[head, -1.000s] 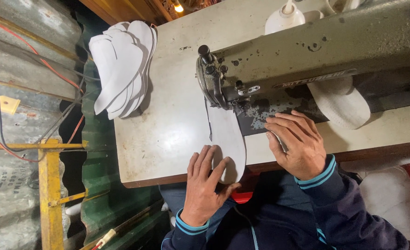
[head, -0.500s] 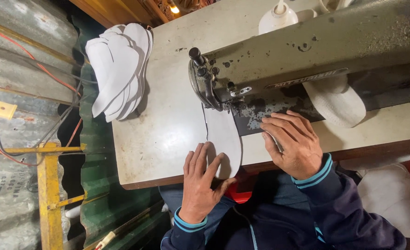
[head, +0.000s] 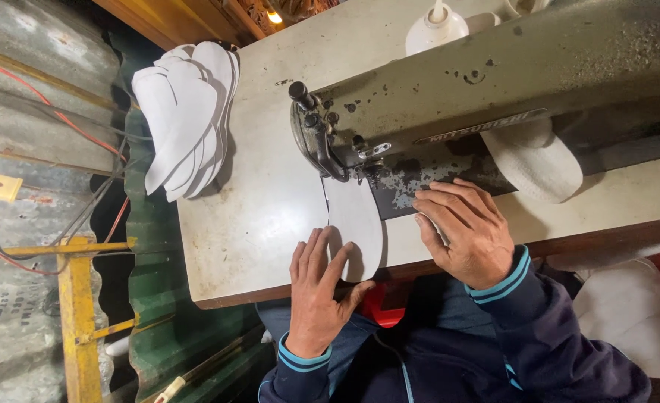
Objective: The person is using an industrial sewing machine to stitch the edges of white shoe insoles.
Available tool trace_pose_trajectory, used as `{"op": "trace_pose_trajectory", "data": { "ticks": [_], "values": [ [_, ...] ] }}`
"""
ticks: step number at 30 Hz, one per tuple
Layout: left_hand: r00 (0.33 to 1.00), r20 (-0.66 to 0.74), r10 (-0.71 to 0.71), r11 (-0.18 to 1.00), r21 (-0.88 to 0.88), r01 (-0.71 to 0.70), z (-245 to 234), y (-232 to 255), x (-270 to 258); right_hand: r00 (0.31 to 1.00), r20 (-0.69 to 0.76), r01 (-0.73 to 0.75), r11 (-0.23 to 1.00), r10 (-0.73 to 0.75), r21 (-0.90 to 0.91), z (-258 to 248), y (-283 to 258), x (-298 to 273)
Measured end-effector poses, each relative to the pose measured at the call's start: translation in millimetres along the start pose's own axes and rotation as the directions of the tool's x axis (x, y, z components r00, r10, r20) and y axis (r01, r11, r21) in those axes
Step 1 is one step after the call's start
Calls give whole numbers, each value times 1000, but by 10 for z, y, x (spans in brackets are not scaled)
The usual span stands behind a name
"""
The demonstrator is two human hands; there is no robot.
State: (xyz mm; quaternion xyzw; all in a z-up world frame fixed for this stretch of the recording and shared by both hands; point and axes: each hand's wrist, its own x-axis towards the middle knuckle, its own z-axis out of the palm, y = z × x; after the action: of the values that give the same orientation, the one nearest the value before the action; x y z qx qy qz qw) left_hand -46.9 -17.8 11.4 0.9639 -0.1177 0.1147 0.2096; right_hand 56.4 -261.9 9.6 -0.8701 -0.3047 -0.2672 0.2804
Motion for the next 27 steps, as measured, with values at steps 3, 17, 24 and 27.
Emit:
{"op": "trace_pose_trajectory", "data": {
  "ticks": [3, 17, 24, 27],
  "values": [
    [1000, 14, -5, 1000, -8, 5, -3, -9, -12, 1000, 7, 9, 1000, -9, 16, -26, -1, 18],
    [999, -39, -15, 1000, 1, 15, -16, 9, 35, 1000, -6, 3, 999, -3, 33, -36, 2, 28],
    [998, -29, -50, 999, 0, 50, -12, 2, 65, 1000, 3, 4, 1000, -4, 17, -6, 20, -16],
    [998, -34, -52, 999, -3, 52, -2, -16, 76, 1000, -1, 11, 1000, -11, 9, -16, 15, -1]
  ]
}}
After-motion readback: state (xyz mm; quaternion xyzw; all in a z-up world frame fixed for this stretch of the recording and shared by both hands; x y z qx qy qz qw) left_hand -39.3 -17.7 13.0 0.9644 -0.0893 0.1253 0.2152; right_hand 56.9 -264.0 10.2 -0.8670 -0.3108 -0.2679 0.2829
